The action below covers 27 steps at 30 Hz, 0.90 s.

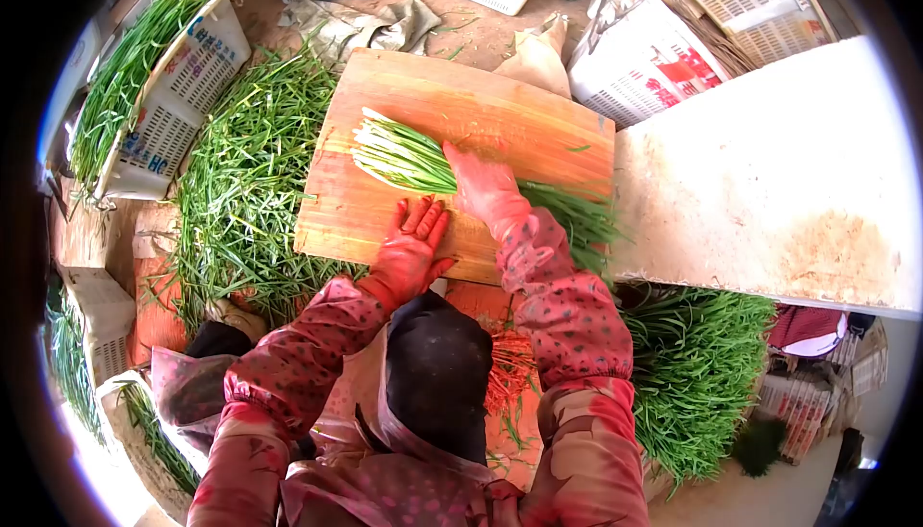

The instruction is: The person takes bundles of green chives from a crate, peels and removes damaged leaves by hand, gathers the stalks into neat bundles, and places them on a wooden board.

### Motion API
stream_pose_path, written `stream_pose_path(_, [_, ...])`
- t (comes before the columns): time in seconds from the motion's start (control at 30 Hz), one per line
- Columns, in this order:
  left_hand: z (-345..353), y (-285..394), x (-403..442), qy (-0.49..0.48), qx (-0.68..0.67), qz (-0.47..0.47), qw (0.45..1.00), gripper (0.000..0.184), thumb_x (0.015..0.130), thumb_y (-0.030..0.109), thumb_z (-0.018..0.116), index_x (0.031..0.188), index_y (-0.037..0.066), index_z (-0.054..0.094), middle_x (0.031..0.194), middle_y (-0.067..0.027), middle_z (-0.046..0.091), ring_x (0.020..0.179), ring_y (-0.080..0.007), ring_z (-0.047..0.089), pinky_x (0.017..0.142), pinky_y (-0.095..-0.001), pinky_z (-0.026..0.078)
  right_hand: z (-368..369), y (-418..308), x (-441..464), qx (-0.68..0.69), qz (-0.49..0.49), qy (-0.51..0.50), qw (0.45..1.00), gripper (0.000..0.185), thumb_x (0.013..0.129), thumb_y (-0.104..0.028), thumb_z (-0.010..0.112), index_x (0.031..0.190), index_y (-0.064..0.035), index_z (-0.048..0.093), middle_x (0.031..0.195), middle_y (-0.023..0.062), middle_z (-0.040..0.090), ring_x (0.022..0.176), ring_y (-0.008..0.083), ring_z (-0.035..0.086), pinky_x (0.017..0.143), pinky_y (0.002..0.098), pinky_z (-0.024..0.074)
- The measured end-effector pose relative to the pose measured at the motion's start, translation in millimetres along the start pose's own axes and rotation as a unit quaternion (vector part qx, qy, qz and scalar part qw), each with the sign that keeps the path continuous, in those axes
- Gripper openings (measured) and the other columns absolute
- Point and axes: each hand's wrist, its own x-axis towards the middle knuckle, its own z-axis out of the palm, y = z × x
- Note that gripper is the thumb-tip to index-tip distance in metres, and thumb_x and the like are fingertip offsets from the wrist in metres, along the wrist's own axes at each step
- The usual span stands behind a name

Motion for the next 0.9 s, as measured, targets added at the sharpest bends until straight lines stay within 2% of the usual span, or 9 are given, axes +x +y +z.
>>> stream_pose_path(0.07, [-3.8, 5.3, -1.2, 0.001, -0.002, -0.013, 1.000, 0.074, 0.083, 0.043, 0.062, 0.140, 0.001, 0.041, 0.147, -0.0190, 0.037, 0.139, -0.0403, 0.028, 0.114, -0.0557, 0.017, 2.4, -1.3, 8.9, -0.021, -0.062, 0.071, 0.995, 0.078, 0.072, -0.015, 0.068, 0.143, -0.0133, 0.036, 0.111, 0.0188, 0.062, 0.101, 0.0362, 0.062, 0.082, 0.0469, 0.0511])
stream_pose_path(0.23, [-24.1, -7.5, -11.4, -0.012, 0.000, 0.003, 1.000, 0.069, 0.083, 0.041, 0.063, 0.137, 0.001, 0.045, 0.143, -0.0193, 0.041, 0.137, -0.0388, 0.033, 0.113, -0.0550, 0.021, -22.7, -19.1, 8.3, -0.066, -0.088, 0.054, 0.992, 0.085, 0.068, -0.018, 0.073, 0.144, -0.0128, 0.034, 0.105, 0.0194, 0.061, 0.097, 0.0379, 0.061, 0.082, 0.0462, 0.0504])
stream_pose_path(0.33, [-44.2, -34.6, -22.6, 0.166, -0.138, -0.005, 0.976, 0.066, 0.084, 0.037, 0.065, 0.135, 0.001, 0.044, 0.136, -0.0212, 0.047, 0.126, -0.0405, 0.043, 0.106, -0.0497, 0.035, -33.3, -17.6, 1.4, -0.060, -0.063, 0.026, 0.996, 0.100, 0.063, -0.027, 0.081, 0.147, -0.0121, 0.029, 0.127, 0.0193, 0.056, 0.112, 0.0369, 0.057, 0.095, 0.0447, 0.0446])
stream_pose_path(0.4, [-68.1, -60.8, -21.5, 0.261, -0.178, -0.086, 0.945, 0.058, 0.086, 0.033, 0.064, 0.131, 0.000, 0.048, 0.126, -0.0241, 0.054, 0.120, -0.0429, 0.048, 0.102, -0.0494, 0.038, -29.7, -13.2, -2.3, -0.045, -0.077, 0.060, 0.994, 0.103, 0.061, -0.031, 0.083, 0.147, -0.0121, 0.029, 0.131, 0.0192, 0.053, 0.116, 0.0366, 0.055, 0.097, 0.0454, 0.0433])
stream_pose_path(0.5, [-82.1, -118.2, 4.3, 0.370, -0.153, -0.130, 0.907, 0.040, 0.087, 0.020, 0.063, 0.120, -0.002, 0.057, 0.120, -0.0246, 0.058, 0.116, -0.0400, 0.053, 0.100, -0.0441, 0.042, -26.5, -11.8, -5.7, -0.005, -0.081, 0.100, 0.992, 0.107, 0.059, -0.038, 0.085, 0.147, -0.0119, 0.030, 0.137, 0.0181, 0.049, 0.122, 0.0357, 0.051, 0.100, 0.0463, 0.0405])
stream_pose_path(0.57, [-85.8, -145.2, 22.3, 0.381, -0.124, -0.095, 0.911, 0.032, 0.085, 0.017, 0.064, 0.114, 0.003, 0.063, 0.116, -0.0217, 0.062, 0.114, -0.0398, 0.054, 0.099, -0.0447, 0.043, -24.8, -14.8, -4.9, 0.017, -0.075, 0.107, 0.991, 0.109, 0.058, -0.041, 0.086, 0.147, -0.0116, 0.030, 0.139, 0.0172, 0.048, 0.124, 0.0352, 0.049, 0.101, 0.0465, 0.0390])
stream_pose_path(0.67, [-88.9, -151.7, 54.6, 0.300, -0.075, -0.038, 0.950, 0.026, 0.081, 0.015, 0.065, 0.107, 0.012, 0.067, 0.118, -0.0173, 0.063, 0.116, -0.0386, 0.054, 0.100, -0.0440, 0.044, -18.4, -18.8, -3.8, 0.018, -0.094, 0.138, 0.986, 0.107, 0.059, -0.042, 0.085, 0.146, -0.0116, 0.031, 0.139, 0.0149, 0.047, 0.126, 0.0341, 0.047, 0.103, 0.0481, 0.0365])
stream_pose_path(0.77, [-70.8, -148.8, 78.1, 0.193, -0.005, -0.008, 0.981, 0.028, 0.081, 0.015, 0.066, 0.108, 0.014, 0.066, 0.117, -0.0140, 0.064, 0.120, -0.0371, 0.052, 0.105, -0.0419, 0.039, -10.6, -16.7, -1.7, 0.027, -0.101, 0.166, 0.981, 0.106, 0.059, -0.041, 0.086, 0.145, -0.0112, 0.033, 0.140, 0.0143, 0.047, 0.126, 0.0329, 0.047, 0.104, 0.0494, 0.0349])
stream_pose_path(0.9, [-59.9, -143.0, 93.7, 0.117, 0.003, -0.074, 0.990, 0.015, 0.082, 0.018, 0.061, 0.095, 0.019, 0.067, 0.105, -0.0073, 0.067, 0.118, -0.0324, 0.053, 0.105, -0.0473, 0.033, -12.1, -17.1, -2.4, 0.033, -0.102, 0.161, 0.981, 0.105, 0.058, -0.041, 0.086, 0.145, -0.0100, 0.034, 0.139, 0.0139, 0.047, 0.127, 0.0325, 0.046, 0.103, 0.0498, 0.0352])
